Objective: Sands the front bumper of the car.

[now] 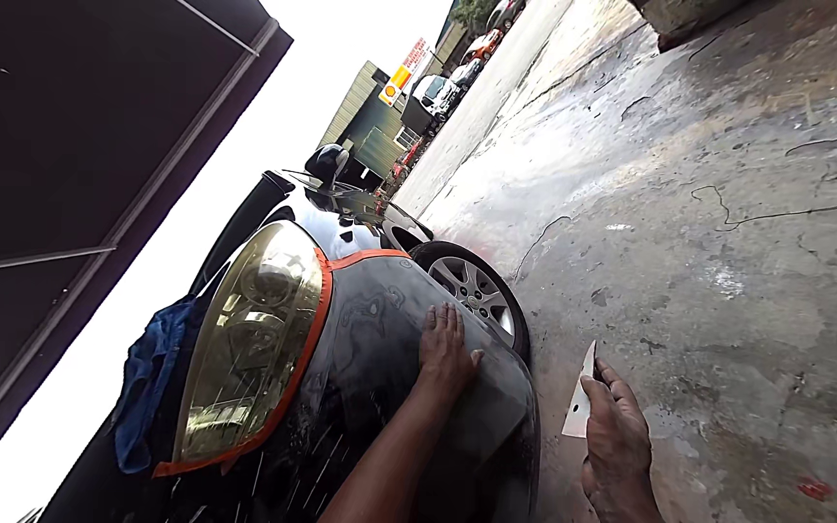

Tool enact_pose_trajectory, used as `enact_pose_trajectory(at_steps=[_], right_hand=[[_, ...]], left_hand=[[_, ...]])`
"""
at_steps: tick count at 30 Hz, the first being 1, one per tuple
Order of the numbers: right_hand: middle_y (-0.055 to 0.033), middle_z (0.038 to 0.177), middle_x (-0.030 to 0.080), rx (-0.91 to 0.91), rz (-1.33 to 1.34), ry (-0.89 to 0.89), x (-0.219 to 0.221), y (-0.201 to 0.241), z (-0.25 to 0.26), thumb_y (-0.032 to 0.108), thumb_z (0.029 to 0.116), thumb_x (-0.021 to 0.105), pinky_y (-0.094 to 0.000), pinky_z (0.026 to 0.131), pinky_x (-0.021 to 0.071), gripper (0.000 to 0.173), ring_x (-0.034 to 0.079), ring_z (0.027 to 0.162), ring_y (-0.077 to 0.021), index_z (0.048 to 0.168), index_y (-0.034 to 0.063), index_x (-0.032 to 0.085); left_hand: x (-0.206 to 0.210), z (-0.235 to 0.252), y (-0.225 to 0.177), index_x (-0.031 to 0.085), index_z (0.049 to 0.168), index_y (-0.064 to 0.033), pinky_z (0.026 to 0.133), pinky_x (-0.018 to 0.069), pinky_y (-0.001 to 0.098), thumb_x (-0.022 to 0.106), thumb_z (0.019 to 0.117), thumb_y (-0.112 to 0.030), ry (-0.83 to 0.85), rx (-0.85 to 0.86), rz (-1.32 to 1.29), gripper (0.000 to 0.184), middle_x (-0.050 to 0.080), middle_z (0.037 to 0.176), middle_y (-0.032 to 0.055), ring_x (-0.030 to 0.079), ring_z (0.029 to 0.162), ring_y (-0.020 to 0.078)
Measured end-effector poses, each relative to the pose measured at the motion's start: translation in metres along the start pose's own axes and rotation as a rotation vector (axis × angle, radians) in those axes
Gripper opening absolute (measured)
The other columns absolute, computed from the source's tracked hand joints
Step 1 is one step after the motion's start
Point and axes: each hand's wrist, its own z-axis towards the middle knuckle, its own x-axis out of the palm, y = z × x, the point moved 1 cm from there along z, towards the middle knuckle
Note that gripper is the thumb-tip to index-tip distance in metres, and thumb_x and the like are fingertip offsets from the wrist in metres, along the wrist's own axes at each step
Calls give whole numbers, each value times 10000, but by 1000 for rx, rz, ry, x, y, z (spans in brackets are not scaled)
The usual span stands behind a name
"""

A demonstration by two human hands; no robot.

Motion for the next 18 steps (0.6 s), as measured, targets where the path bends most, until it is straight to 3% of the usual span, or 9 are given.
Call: enact_pose_trajectory(at_steps=[3,5,8,11,14,18], right_hand=[[-149,1509,523,31,10,8,-1,-6,0,166,1028,516,-415,978,512,483,577,1275,-229,1496,44,504],[-159,1496,527,43,12,6,0,-10,0,168,1029,514,-409,859,538,485,618,1166,-235,1501,54,504],[-166,1471,536,62,28,11,4,-12,-6,168,1028,511,-388,802,541,487,628,1094,-222,1501,53,501],[-162,1448,555,81,32,23,3,-11,-15,175,1025,526,-403,828,543,478,626,1120,-229,1486,50,515],[-154,1420,580,74,38,24,-1,-3,-14,177,1031,528,-418,804,557,452,646,1096,-241,1465,55,542],[-148,1420,564,51,53,27,-6,10,-3,184,1034,510,-416,757,559,462,648,1043,-245,1482,69,524]], left_hand=[[-41,27,67,242,1628,-51,1251,47,606,320,929,-803,-32,-250,17,1029,177,1712,156,124,1590,331],[-47,33,77,236,1632,-57,1240,14,637,327,899,-833,-40,-275,10,1071,171,1714,154,107,1593,333],[-28,33,41,265,1608,4,1246,24,635,387,888,-820,-39,-152,40,1101,194,1696,209,137,1580,382],[10,37,-22,215,1597,69,1259,12,595,441,892,-776,57,-46,42,1124,138,1691,263,86,1581,410],[34,33,-78,132,1619,46,1265,-42,554,473,928,-712,201,45,22,1081,31,1711,236,-11,1594,370],[60,4,-107,139,1622,39,1269,-39,536,476,975,-615,223,249,30,980,73,1719,194,18,1600,332]])
